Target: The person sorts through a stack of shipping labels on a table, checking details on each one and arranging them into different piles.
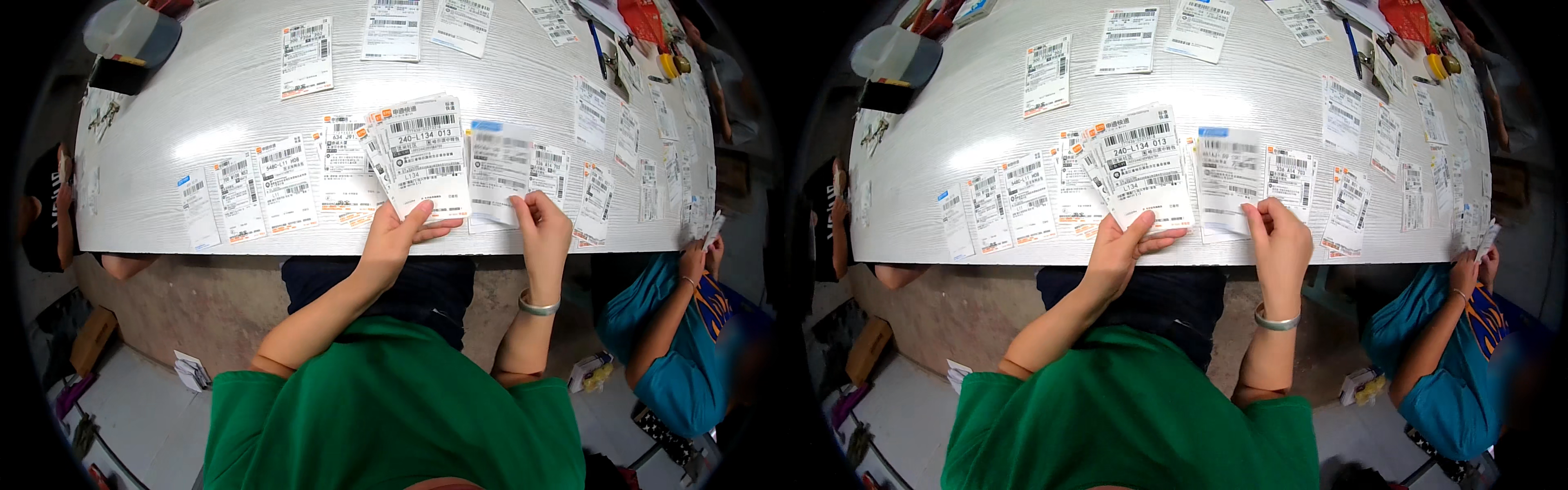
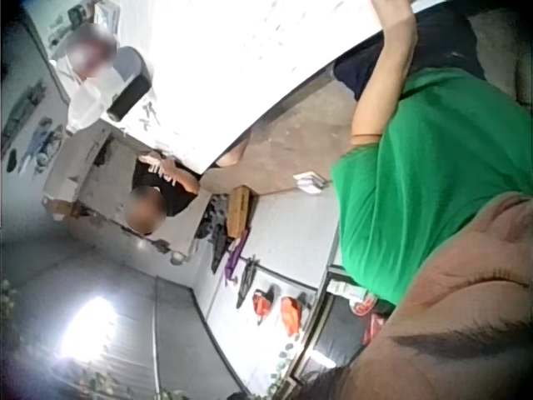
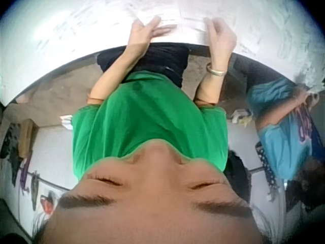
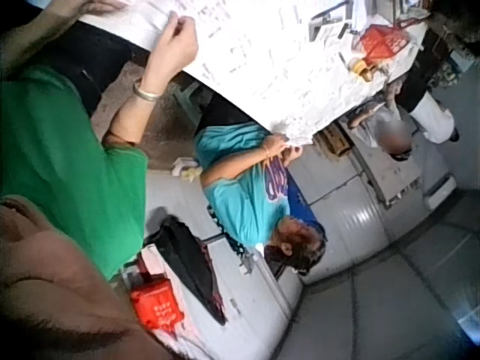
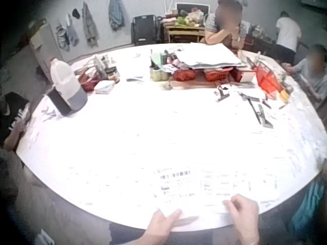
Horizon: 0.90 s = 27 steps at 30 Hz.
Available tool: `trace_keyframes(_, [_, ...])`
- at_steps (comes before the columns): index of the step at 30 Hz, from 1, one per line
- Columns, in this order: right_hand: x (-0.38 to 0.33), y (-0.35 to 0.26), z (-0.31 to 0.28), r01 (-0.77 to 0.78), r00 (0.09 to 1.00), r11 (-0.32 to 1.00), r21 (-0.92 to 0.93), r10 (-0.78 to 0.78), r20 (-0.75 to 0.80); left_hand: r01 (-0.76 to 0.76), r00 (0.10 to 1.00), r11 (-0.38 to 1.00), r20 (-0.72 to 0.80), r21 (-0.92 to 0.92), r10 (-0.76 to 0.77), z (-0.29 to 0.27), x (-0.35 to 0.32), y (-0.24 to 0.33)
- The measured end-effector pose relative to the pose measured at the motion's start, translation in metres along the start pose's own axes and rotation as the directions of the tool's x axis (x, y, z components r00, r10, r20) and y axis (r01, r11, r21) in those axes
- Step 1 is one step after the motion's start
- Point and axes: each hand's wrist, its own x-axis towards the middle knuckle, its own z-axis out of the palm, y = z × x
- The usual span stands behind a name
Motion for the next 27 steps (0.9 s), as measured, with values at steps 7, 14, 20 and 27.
trace_keyframes(7, [-0.003, -0.026, 0.008, 0.101, 0.994, 0.979, 0.175, -0.106, 0.021, -0.029, 0.999, 0.990, -0.024, 0.141, 0.033, -0.001, 0.000, -0.005])
trace_keyframes(14, [-0.011, -0.035, 0.025, 0.015, 0.997, 0.890, 0.456, -0.049, 0.063, -0.017, 0.999, 1.000, -0.038, 0.022, 0.017, -0.003, -0.004, -0.005])
trace_keyframes(20, [-0.010, -0.018, 0.016, -0.133, 0.990, 0.841, 0.524, 0.084, 0.117, 0.027, 0.999, 1.000, 0.023, -0.007, -0.027, -0.015, -0.011, 0.010])
trace_keyframes(27, [-0.014, -0.026, 0.021, -0.149, 0.987, 0.725, 0.673, 0.071, 0.142, 0.004, 1.000, 0.999, -0.009, 0.033, -0.004, -0.035, -0.020, 0.021])
